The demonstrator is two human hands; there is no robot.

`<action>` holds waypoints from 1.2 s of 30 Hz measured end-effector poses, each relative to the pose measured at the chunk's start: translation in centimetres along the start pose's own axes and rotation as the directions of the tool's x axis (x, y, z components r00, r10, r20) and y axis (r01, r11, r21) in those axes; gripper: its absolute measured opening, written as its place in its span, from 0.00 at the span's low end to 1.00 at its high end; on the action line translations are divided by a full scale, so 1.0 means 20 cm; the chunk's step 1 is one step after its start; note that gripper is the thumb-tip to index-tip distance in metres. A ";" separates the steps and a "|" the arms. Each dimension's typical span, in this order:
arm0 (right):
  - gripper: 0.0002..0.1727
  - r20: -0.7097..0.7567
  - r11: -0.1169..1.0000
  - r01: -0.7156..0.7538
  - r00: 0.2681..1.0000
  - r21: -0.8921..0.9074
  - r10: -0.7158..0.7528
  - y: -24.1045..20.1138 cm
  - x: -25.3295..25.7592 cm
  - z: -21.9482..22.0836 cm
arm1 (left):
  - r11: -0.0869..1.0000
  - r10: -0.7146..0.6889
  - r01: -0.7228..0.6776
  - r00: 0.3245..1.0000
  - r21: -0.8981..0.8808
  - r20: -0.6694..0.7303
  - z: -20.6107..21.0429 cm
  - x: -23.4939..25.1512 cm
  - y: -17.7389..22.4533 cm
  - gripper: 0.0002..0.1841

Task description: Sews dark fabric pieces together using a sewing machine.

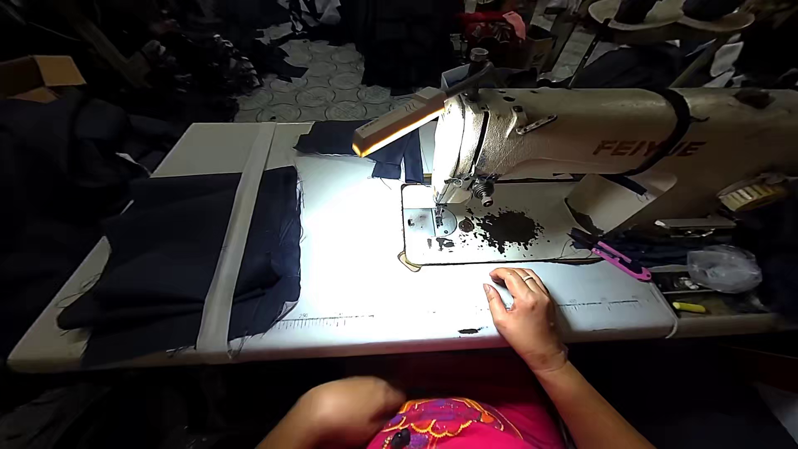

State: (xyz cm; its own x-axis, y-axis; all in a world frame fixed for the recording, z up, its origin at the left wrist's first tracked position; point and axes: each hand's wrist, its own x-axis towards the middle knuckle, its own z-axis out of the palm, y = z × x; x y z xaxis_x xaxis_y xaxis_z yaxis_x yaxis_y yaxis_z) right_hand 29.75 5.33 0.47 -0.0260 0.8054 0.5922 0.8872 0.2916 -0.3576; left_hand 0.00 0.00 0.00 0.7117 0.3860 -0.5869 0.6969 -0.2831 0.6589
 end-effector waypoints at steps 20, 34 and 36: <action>0.14 -0.068 0.990 0.073 0.996 0.122 -0.065 0.04 -0.05 0.00 | 0.869 -0.153 0.450 0.640 0.207 -0.753 -1.41 0.57 -0.05 0.34; 0.17 0.254 0.878 0.287 0.881 0.384 -0.399 -0.38 -0.15 0.08 | 0.915 0.034 0.327 0.519 0.235 -0.854 -0.36 0.03 0.29 0.20; 0.16 0.247 0.891 0.286 0.890 0.353 -0.384 -0.38 -0.16 0.08 | 0.914 0.014 0.334 0.541 0.230 -0.841 -0.47 0.09 0.30 0.24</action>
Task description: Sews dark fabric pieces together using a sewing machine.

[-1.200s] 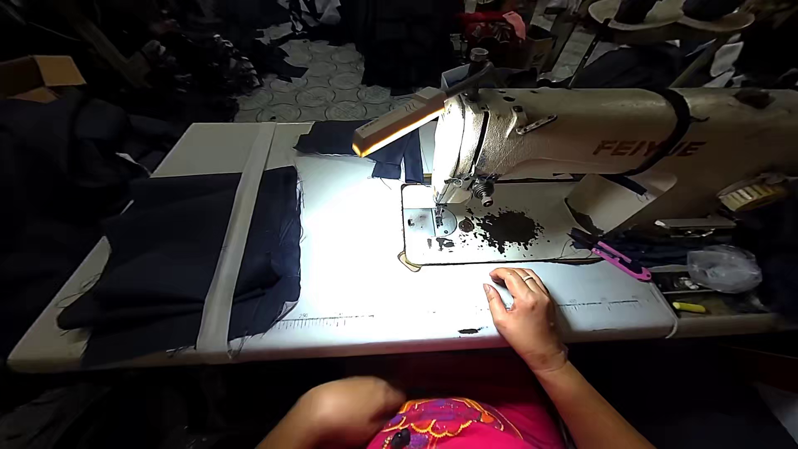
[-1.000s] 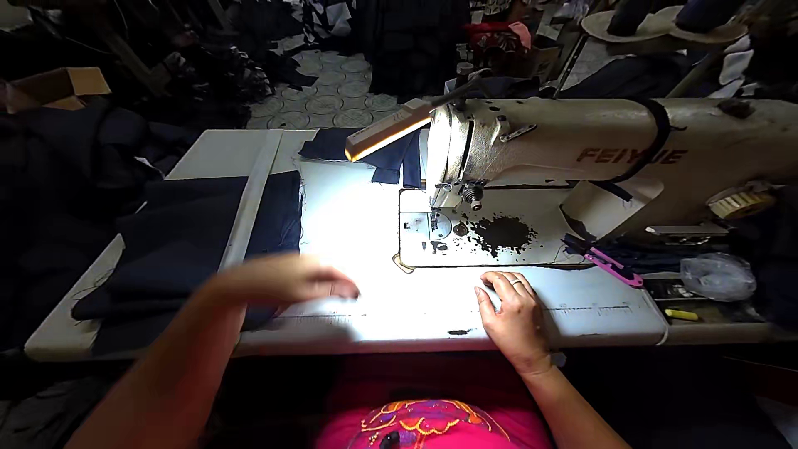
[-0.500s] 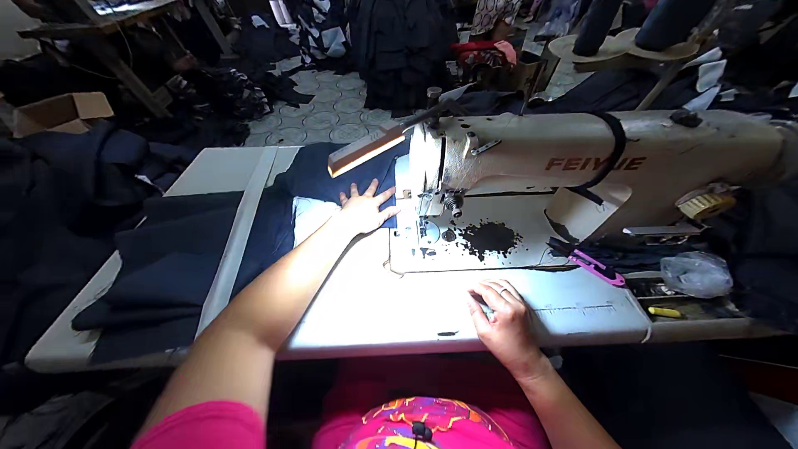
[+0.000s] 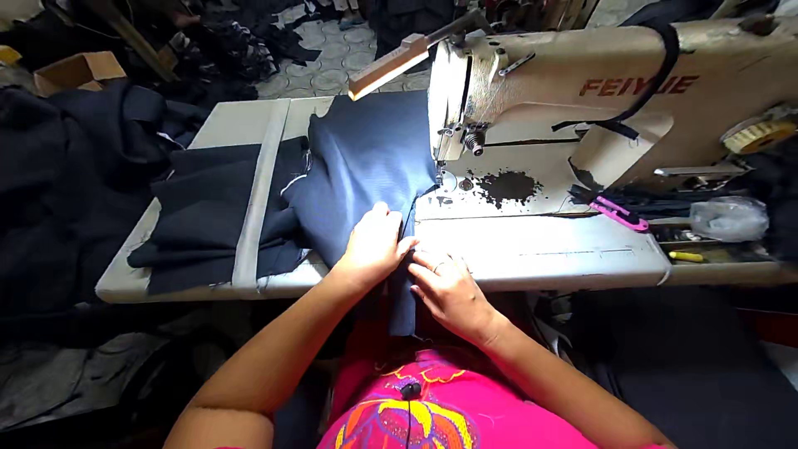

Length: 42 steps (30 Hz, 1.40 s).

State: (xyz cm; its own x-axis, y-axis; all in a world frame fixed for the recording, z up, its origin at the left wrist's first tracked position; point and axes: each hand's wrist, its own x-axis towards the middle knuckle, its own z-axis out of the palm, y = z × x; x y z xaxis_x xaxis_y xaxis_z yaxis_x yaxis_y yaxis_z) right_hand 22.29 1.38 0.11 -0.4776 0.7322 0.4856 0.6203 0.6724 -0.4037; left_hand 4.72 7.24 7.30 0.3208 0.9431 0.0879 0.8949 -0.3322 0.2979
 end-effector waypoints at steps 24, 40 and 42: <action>0.19 -0.015 0.990 -0.091 0.996 -0.109 0.090 0.03 0.02 -0.01 | 0.989 0.107 -0.120 0.982 0.083 0.156 -0.04 0.37 -0.38 0.31; 0.21 -0.225 1.000 -0.020 0.974 0.019 0.023 0.00 -0.10 0.00 | 0.679 0.730 -0.734 0.678 0.019 0.089 -0.02 0.11 -0.09 0.21; 0.18 -0.245 0.998 0.001 0.969 0.063 0.014 0.01 -0.12 -0.01 | 0.644 0.759 -0.765 0.643 0.033 0.099 -0.02 0.13 -0.08 0.16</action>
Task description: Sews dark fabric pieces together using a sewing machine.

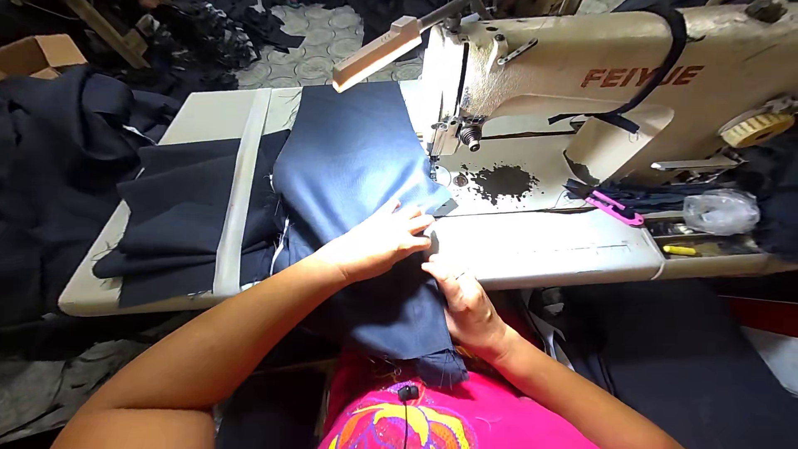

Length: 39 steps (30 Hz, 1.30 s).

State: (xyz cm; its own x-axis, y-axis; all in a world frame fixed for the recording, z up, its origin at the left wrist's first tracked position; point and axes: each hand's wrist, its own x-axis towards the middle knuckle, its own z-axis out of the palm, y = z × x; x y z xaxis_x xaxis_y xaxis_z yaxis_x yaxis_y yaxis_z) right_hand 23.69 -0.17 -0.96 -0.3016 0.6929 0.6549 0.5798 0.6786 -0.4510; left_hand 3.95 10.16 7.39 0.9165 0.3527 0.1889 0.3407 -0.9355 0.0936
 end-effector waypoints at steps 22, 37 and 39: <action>0.10 -0.076 0.945 -0.250 0.968 -0.210 0.240 0.07 0.08 -0.15 | 0.963 0.230 -0.208 0.965 0.169 -0.122 0.05 0.15 -0.09 0.12; 0.18 0.062 0.944 -0.197 0.974 -0.264 0.220 0.16 0.23 -0.14 | 1.000 -0.013 0.009 0.969 -0.016 -0.246 0.15 0.04 -0.02 0.13; 0.20 0.136 0.943 -0.190 0.963 -0.274 0.234 0.21 0.29 -0.14 | 0.999 0.028 -0.039 0.962 -0.035 -0.270 0.14 0.05 -0.04 0.12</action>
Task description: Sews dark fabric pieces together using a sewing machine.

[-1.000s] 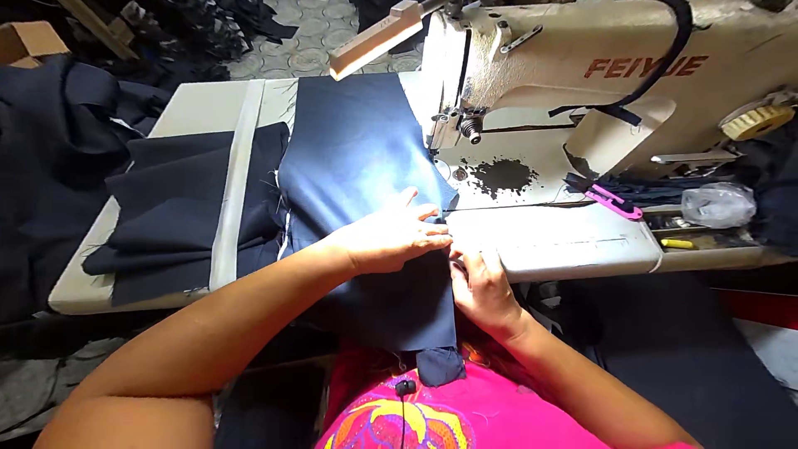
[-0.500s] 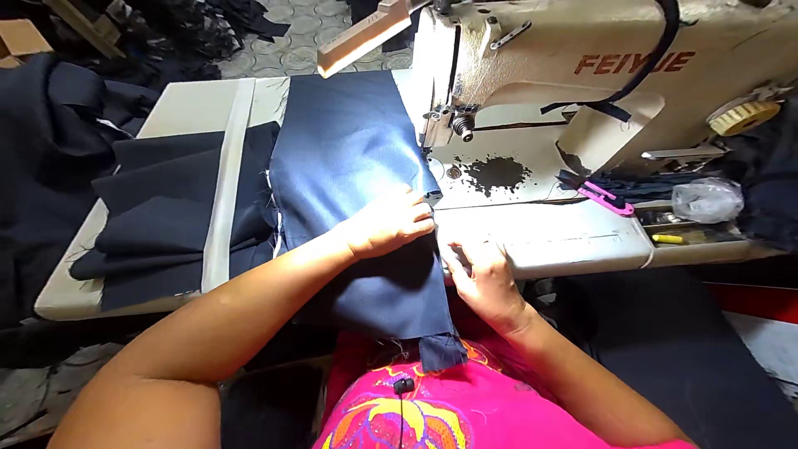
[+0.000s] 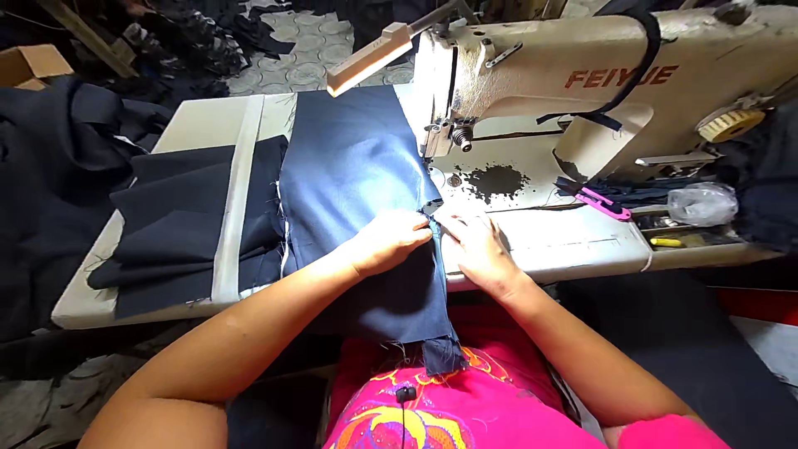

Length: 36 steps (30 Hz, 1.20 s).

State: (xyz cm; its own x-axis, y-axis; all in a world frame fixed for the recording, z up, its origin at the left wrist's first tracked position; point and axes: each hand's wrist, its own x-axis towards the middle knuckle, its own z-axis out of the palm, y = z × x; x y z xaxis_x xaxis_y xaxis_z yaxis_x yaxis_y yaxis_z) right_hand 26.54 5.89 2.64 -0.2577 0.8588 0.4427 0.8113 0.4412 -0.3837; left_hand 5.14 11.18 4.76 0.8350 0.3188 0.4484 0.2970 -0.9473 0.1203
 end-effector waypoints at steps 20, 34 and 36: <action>0.17 0.117 0.998 -0.046 0.992 0.038 0.041 0.03 0.12 0.03 | 0.993 -0.080 0.083 0.996 -0.086 0.045 0.07 -0.01 -0.04 0.13; 0.23 0.213 0.998 -0.056 0.976 0.029 0.049 -0.03 -0.03 0.03 | 0.893 -0.446 0.429 0.801 0.137 0.399 -0.06 0.12 -0.13 0.27; 0.24 0.236 0.998 -0.056 0.970 0.021 0.050 -0.03 -0.01 0.01 | 0.870 -0.494 0.464 0.806 0.168 0.327 -0.02 0.13 -0.16 0.25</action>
State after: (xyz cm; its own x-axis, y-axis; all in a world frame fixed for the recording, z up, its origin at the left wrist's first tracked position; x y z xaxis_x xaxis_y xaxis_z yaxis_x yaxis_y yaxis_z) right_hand 26.01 5.41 2.61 -0.3338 0.9169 0.2190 0.8134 0.3975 -0.4246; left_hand 6.08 14.95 5.95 0.6778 0.7351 0.0129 0.7238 -0.6702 0.1643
